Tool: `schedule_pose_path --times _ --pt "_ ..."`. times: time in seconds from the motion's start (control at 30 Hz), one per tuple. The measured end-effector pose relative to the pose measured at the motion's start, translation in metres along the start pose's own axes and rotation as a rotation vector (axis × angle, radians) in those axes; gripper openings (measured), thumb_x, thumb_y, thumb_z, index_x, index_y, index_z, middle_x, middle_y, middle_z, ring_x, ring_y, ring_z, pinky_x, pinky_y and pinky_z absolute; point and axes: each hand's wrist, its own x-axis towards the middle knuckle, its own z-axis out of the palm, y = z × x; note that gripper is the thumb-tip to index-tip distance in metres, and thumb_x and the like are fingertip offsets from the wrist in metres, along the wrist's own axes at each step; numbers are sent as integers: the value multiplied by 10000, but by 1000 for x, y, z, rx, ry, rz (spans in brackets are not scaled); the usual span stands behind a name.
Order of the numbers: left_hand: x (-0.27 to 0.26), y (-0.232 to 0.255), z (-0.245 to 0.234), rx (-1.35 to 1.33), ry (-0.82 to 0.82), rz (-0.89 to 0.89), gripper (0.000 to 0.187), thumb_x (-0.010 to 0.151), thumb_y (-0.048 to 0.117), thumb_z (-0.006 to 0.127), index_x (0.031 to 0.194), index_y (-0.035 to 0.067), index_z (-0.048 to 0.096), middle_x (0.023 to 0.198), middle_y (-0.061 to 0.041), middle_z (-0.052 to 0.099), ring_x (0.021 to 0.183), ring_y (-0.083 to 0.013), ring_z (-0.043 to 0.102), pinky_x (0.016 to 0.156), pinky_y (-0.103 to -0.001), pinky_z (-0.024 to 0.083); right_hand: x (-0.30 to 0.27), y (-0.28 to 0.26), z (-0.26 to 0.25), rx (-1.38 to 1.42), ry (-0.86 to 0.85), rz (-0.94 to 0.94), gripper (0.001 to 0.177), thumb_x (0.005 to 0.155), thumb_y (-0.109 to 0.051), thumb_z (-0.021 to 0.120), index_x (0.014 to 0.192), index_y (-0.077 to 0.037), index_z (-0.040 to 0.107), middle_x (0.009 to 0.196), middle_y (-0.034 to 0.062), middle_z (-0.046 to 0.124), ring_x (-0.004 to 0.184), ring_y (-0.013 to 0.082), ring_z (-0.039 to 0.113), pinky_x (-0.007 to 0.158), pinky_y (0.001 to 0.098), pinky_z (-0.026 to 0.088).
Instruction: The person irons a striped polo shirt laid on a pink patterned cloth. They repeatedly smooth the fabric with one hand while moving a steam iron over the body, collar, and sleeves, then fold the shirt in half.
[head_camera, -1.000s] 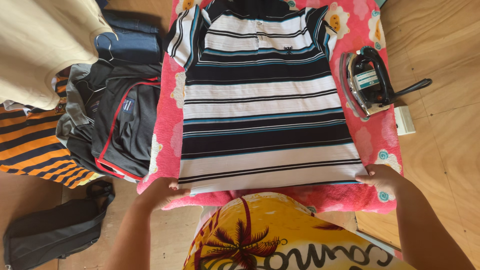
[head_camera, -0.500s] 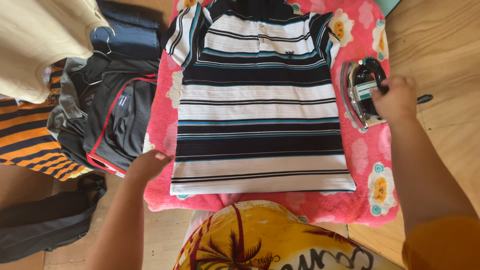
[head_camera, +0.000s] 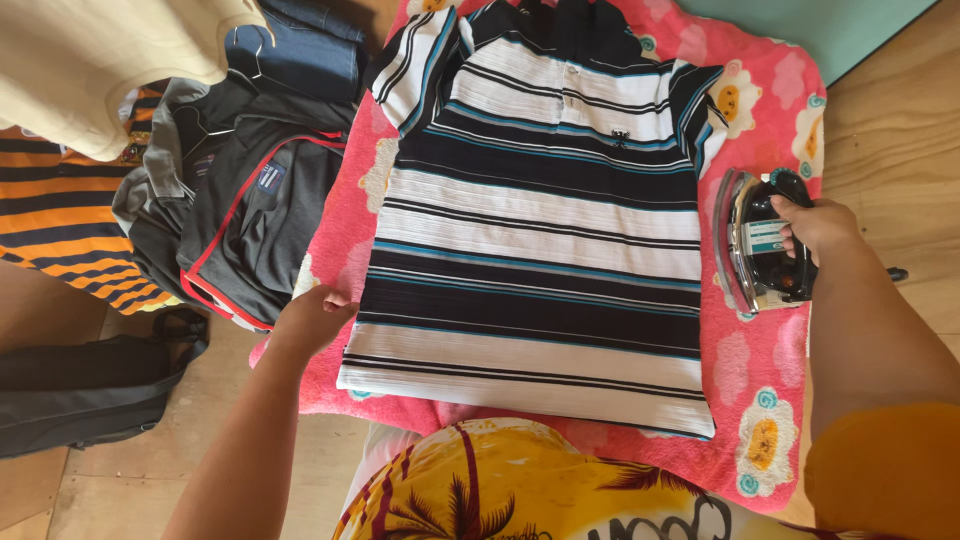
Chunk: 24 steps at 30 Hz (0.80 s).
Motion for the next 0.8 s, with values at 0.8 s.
schedule_pose_path --times 0.8 --pt "15 24 -31 38 -425 162 353 845 469 710 1070 213 802 1026 -14 791 976 -204 761 889 -346 570 -329 -194 247 -248 -160 -311 545 888 -525 744 992 7 683 723 114 684 575 225 648 546 390 530"
